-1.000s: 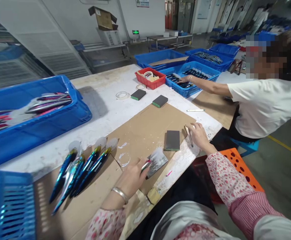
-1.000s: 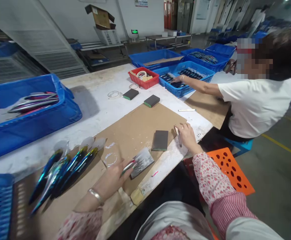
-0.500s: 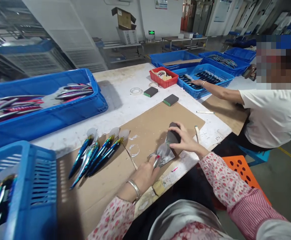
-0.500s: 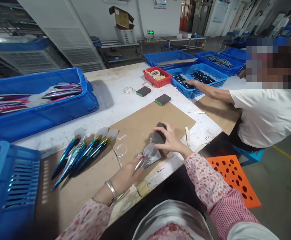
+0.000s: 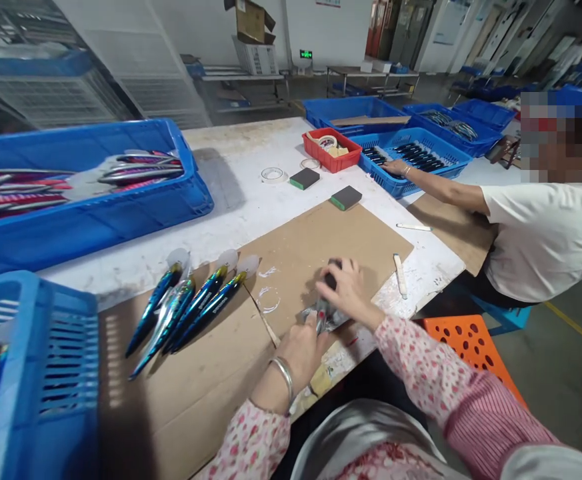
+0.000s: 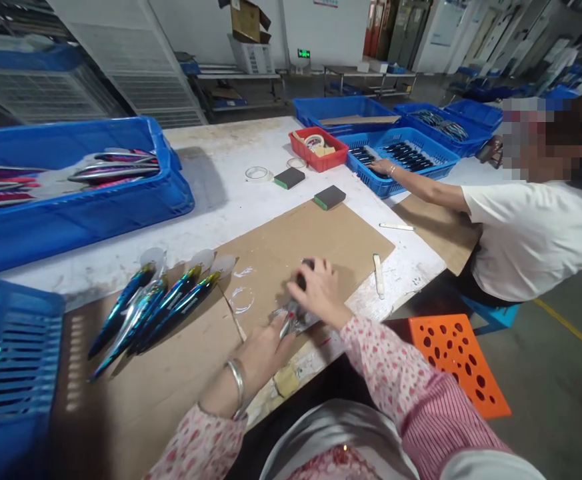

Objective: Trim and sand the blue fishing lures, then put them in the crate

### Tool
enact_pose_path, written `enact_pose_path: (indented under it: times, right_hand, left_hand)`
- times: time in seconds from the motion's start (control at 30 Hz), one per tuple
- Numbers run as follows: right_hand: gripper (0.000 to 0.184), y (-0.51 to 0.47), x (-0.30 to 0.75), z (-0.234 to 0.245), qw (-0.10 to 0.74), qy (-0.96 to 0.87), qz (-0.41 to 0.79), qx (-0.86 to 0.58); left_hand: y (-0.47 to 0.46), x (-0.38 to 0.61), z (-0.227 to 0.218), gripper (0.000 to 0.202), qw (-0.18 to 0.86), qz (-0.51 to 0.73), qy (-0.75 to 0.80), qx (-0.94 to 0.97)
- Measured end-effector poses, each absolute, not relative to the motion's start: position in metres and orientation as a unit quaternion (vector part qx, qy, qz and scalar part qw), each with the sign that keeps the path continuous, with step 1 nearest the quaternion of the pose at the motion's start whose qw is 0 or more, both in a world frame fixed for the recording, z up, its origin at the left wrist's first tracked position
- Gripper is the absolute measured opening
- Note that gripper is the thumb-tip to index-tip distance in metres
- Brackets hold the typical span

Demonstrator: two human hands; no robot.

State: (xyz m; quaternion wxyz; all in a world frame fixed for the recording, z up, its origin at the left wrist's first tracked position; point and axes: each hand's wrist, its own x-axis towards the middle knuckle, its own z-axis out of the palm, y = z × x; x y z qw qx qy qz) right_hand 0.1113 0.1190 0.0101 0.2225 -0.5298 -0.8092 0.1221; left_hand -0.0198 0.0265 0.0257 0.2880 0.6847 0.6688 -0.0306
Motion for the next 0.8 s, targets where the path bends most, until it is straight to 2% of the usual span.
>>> enact_pose_path:
  times: [0.27, 0.4, 0.57, 0.7, 0.8]
  right_hand:
    - [0.021, 0.12, 0.112, 0.009, 0.216, -0.808, 0.104, -0.538]
    - [0.018, 0.117, 0.112, 0.009, 0.229, -0.819, 0.146, -0.505]
    - [0.015, 0.118, 0.115, 0.01, 0.234, -0.808, 0.109, -0.53]
    - [0.014, 0.111, 0.121, 0.008, 0.237, -0.829, 0.151, -0.484]
    - [0.013, 0.115, 0.123, 0.009, 0.235, -0.816, 0.116, -0.515]
  left_hand:
    - [0.026, -0.021, 0.021, 0.032, 0.319, 0.021, 0.674, 0.666]
    - [0.027, -0.024, 0.018, 0.03, 0.341, 0.045, 0.666, 0.662]
    - [0.028, -0.028, 0.019, 0.03, 0.355, 0.064, 0.666, 0.653]
    - [0.028, -0.031, 0.02, 0.032, 0.376, 0.09, 0.648, 0.656]
    - [0.028, -0.03, 0.024, 0.032, 0.372, 0.089, 0.655, 0.652]
